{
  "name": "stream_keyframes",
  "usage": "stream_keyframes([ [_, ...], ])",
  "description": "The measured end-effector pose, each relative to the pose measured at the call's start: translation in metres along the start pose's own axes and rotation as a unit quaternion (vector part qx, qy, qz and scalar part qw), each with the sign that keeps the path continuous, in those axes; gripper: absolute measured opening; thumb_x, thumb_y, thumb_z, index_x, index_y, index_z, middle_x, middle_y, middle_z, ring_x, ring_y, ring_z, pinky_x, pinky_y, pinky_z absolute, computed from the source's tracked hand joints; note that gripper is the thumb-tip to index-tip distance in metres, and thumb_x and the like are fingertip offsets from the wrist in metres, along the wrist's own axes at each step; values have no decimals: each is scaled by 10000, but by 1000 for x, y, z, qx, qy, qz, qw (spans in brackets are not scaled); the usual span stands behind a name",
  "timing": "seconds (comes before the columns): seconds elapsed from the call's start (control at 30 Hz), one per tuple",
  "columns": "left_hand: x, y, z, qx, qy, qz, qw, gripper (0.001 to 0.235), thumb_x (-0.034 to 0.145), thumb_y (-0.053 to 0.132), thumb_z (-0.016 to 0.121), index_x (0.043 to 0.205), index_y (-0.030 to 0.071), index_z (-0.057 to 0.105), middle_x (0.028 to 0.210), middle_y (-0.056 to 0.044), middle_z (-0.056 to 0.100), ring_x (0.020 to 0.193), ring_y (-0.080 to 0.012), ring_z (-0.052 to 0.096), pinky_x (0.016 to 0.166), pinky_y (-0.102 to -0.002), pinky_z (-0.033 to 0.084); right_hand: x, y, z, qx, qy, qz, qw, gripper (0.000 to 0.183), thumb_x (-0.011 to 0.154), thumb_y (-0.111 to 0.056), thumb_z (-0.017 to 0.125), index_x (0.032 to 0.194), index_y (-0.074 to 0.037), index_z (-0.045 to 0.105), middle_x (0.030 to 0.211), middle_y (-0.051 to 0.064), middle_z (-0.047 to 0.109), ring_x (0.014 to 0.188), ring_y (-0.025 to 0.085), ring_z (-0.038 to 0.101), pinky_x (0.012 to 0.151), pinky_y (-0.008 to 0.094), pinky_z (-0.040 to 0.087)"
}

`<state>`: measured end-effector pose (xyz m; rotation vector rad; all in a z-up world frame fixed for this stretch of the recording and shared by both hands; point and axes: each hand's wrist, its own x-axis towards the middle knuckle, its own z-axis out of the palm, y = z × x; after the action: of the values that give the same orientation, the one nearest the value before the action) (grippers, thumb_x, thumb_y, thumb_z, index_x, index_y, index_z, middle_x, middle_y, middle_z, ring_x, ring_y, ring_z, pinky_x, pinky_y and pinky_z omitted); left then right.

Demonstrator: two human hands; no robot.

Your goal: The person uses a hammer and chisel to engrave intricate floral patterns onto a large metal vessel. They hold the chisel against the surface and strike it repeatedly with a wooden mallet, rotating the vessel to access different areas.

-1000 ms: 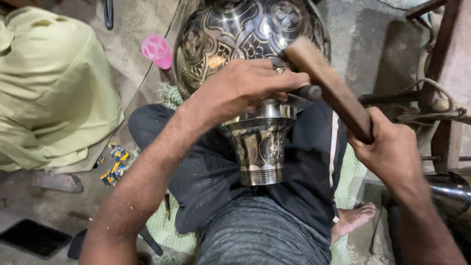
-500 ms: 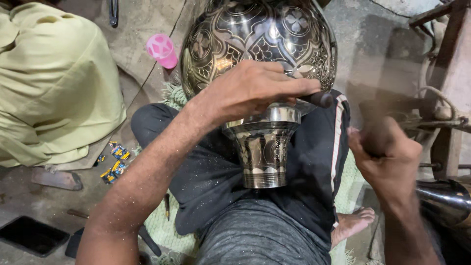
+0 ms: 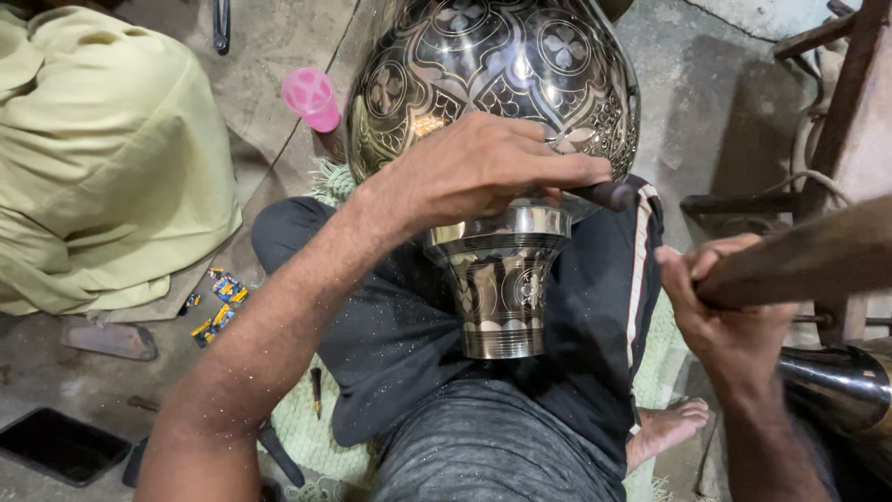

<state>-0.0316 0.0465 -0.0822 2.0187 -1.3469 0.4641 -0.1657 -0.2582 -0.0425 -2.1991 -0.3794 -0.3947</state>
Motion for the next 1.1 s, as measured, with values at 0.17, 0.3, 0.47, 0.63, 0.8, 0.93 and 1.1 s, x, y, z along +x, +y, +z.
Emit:
stream_keyframes([
  [0.17, 1, -1, -1, -25, 3, 1, 1000, 506, 1036, 137, 623, 1508, 283, 516, 1057, -8, 787, 906, -136, 710, 756, -287, 618, 1, 3, -1, -94, -12, 28, 995, 203, 1051, -90, 816, 1061, -40, 620, 887, 87, 683, 738, 108, 678, 649, 232, 590],
  [0.3, 2, 1, -5, -5, -9, 7, 1000, 449, 1059, 184, 640, 1483, 290, 535, 999, -10, 770, 897, -138, 707, 757, -283, 613, -5, 9, -2, -263, -8, 47, 964, 240, 966, -128, 808, 1109, -3, 663, 856, 108, 696, 725, 150, 678, 650, 311, 548],
  [0.47, 7, 1, -9, -7, -16, 16, 1000, 459, 1048, 183, 647, 1483, 294, 551, 894, -8, 744, 822, -140, 685, 711, -288, 603, -2, 12, -3, -187, -1, 38, 982, 220, 1058, -163, 787, 1139, -12, 649, 842, 87, 690, 670, 144, 676, 619, 293, 570],
  [0.63, 5, -1, -11, -18, -27, 3, 999, 483, 1054, 190, 652, 1499, 323, 522, 910, 14, 742, 848, -128, 687, 728, -282, 604, 12, 1, -4, -234, -36, 19, 971, 281, 959, -142, 754, 1178, 7, 663, 901, 145, 706, 739, 206, 693, 632, 323, 568],
  [0.8, 6, 0, -12, -49, -10, -1, 999, 474, 1052, 224, 681, 1485, 320, 512, 955, 27, 739, 905, -121, 692, 779, -274, 604, 12, -8, -2, -238, -82, 84, 964, 242, 923, -129, 783, 1101, -27, 654, 860, 123, 707, 753, 207, 723, 676, 369, 565],
  [0.93, 5, 8, -9, -28, 14, -38, 999, 495, 1012, 148, 616, 1466, 330, 543, 990, 27, 736, 899, -119, 692, 763, -242, 611, 12, 9, 0, -251, -56, 114, 960, 279, 961, -142, 814, 1167, -20, 670, 866, 121, 697, 770, 221, 707, 697, 365, 540],
  [1.1, 9, 9, -11, -23, -11, -63, 998, 386, 1061, 255, 629, 1434, 329, 564, 876, 21, 707, 824, -132, 675, 711, -273, 590, 10, 22, -5, -186, 21, 67, 980, 238, 1002, -186, 809, 999, -16, 644, 753, 77, 668, 680, 99, 643, 662, 272, 519],
])
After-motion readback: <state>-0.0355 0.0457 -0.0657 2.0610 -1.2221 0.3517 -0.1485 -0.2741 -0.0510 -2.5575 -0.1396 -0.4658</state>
